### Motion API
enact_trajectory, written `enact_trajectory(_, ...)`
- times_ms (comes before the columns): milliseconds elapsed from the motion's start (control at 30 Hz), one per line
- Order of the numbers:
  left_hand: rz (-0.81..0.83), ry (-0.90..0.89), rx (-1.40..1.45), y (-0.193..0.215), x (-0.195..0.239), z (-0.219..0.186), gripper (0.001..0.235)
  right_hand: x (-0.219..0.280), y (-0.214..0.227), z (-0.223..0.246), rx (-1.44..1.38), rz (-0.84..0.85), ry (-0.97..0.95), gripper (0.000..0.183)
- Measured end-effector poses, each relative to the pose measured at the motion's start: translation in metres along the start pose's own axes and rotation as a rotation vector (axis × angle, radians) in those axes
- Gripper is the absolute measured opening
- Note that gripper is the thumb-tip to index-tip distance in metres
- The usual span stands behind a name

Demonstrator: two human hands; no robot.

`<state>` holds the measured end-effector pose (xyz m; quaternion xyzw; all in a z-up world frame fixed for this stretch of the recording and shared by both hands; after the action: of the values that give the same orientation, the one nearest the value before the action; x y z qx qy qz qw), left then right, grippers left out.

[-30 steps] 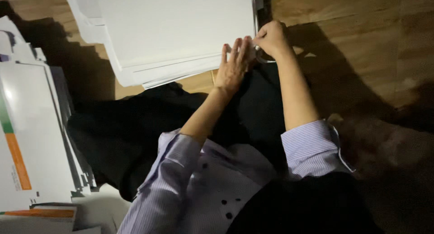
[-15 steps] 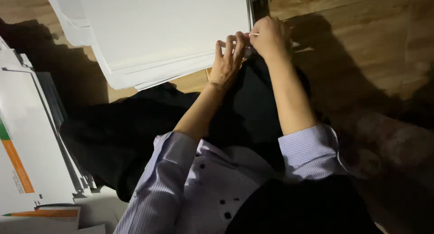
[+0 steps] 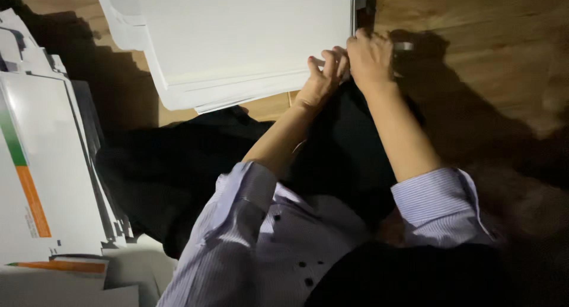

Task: The person sits on the floor and repeatedly applies adhesive tape to the edges of white paper sheets. They tear the tape from a roll, press it onto the paper, and stack the taped sheets. The person occasionally picks up a printed sheet to place it on the stack.

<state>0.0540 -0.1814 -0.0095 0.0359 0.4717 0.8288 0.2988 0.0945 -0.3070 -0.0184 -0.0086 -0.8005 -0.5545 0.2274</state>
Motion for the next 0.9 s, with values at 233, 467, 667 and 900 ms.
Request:
enact_trajectory(233, 0.024, 0.037, 0.066, -0.005, 0.004, -0.009, 0.027, 0.002, 0.021, -0.014, -0.245, 0.034, -0.398, 0.039)
enact_trajectory(467, 0.468, 0.259, 1.088, -0.026, 0.083, 0.099, 0.075, 0.017, 0.038, -0.019, -0.398, 0.008, -0.439, 0.058)
enact_trajectory(667, 0.431, 0.954, 0.979, -0.09, 0.167, 0.175, 0.063, 0.047, 0.148, 0.054, -0.275, 0.269, -0.274, 0.071)
enact_trajectory(900, 0.604, 1.028, 1.116, -0.167, 0.171, 0.153, 0.055, 0.051, 0.12, 0.116, -0.21, 0.32, 0.064, 0.076)
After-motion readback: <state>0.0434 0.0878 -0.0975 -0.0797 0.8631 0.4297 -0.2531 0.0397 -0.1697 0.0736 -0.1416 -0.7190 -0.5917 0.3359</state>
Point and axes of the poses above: each hand's wrist, its own x-axis away from the middle knuckle, its own y-axis out of the back of the hand, z = x × y, the point moved 1 cm from there along -x, towards the middle knuckle, and after that the axes turned 15 degrees about z, right-handed, at the moved point
